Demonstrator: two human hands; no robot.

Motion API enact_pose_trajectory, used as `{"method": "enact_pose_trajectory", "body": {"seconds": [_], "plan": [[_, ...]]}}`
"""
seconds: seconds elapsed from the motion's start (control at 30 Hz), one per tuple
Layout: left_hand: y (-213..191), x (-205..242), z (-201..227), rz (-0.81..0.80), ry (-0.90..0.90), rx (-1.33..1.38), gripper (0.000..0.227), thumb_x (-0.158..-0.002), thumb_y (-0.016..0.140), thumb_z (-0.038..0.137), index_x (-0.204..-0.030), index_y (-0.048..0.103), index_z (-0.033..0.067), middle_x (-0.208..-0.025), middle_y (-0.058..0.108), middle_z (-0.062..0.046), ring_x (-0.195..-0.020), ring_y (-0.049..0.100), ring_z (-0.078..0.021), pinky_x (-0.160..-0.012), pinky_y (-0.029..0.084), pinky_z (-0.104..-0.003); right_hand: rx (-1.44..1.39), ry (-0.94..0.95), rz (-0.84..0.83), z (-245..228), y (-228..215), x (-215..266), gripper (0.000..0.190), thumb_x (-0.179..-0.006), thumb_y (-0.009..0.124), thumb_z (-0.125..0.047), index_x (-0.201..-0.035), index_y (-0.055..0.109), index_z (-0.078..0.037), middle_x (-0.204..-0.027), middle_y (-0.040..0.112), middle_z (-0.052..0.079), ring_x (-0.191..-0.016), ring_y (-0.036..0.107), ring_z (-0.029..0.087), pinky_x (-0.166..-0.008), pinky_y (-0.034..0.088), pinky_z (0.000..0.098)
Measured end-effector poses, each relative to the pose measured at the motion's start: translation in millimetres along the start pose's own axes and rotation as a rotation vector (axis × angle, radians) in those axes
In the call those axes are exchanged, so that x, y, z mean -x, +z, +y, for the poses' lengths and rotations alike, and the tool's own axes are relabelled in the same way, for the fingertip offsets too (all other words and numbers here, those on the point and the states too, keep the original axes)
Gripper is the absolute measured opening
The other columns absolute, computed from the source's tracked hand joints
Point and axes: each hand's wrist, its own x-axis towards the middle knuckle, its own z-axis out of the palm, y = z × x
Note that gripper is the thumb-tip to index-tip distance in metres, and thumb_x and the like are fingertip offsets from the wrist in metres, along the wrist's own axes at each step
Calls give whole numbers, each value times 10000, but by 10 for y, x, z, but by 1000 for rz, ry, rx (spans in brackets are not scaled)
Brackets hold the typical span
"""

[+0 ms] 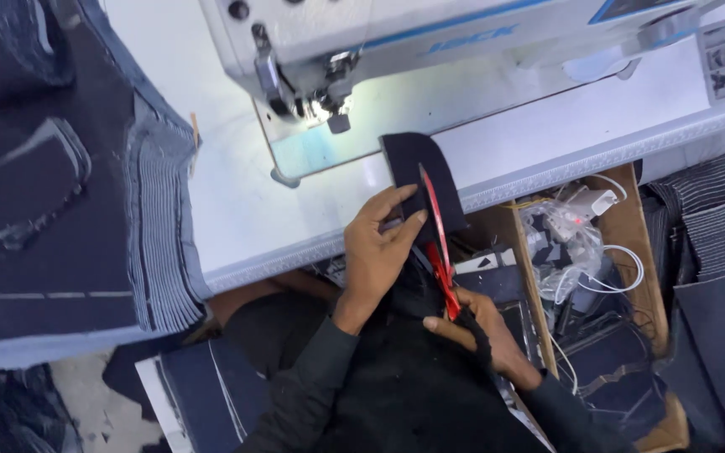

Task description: The person cuts fabric pattern pieces using handheld scissors, holding the fabric with one hand and cutting with the other, then places the cut pieces into a drawer.

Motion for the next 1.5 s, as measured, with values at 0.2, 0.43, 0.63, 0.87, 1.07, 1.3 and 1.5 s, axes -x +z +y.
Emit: {"method": "enact_pose_trajectory", "body": {"seconds": [0.2,0.43,0.63,0.87,1.07,1.3,1.5], "plan": [[52,15,-90,13,-60,-79,363,-912,773,69,-1269,727,21,-993,597,-36,-836,547,-70,-713,539,-199,62,-183,-35,-129,-92,-55,314,-838,781,-314,-955,605,-82,-716,516,-71,-690,499,39,-619,423,239],[91,59,-110,44,-116,32,384,-913,741,61,-1284,660,2,-1059,683,-35,-855,627,-71,-712,567,-205,-21,-149,20,365,2,-205,295,-753,845,-208,-733,576,-89,-632,503,-45,-582,459,66,-537,377,263],[25,-205,102,107,-91,-86,310,-910,725,61,-1147,540,-15,-953,719,-101,-824,703,-109,-667,597,-232,72,-60,67,59,33,-67,369,-815,831,-319,-737,562,-78,-625,420,-47,-591,397,72,-534,329,288],[-34,-132,-83,36,-103,-137,192,-992,639,14,-1147,750,-8,-887,709,-98,-741,570,-117,-627,458,-235,133,-47,77,82,23,-67,406,-832,814,-378,-774,597,-40,-642,423,-35,-610,410,75,-547,359,288],[-33,-103,40,-2,-89,-132,268,-877,786,76,-1138,761,20,-994,742,-46,-842,647,-72,-727,559,-207,131,-50,46,41,-21,-70,372,-816,804,-388,-850,643,-55,-641,448,-32,-608,433,83,-551,381,300],[-49,-17,-24,-28,-64,-123,384,-873,788,73,-1251,727,55,-1215,727,-64,-864,623,-77,-760,570,-218,23,-300,53,222,70,-262,380,-748,871,-295,-865,584,-76,-687,483,-51,-650,471,65,-568,407,267],[-23,-122,146,-33,-27,-110,433,-869,773,42,-1296,705,74,-1255,707,-68,-864,623,-68,-737,592,-212,-35,-161,58,86,26,-272,336,-750,875,-236,-779,591,-59,-642,506,-26,-598,463,92,-555,377,282]]}}
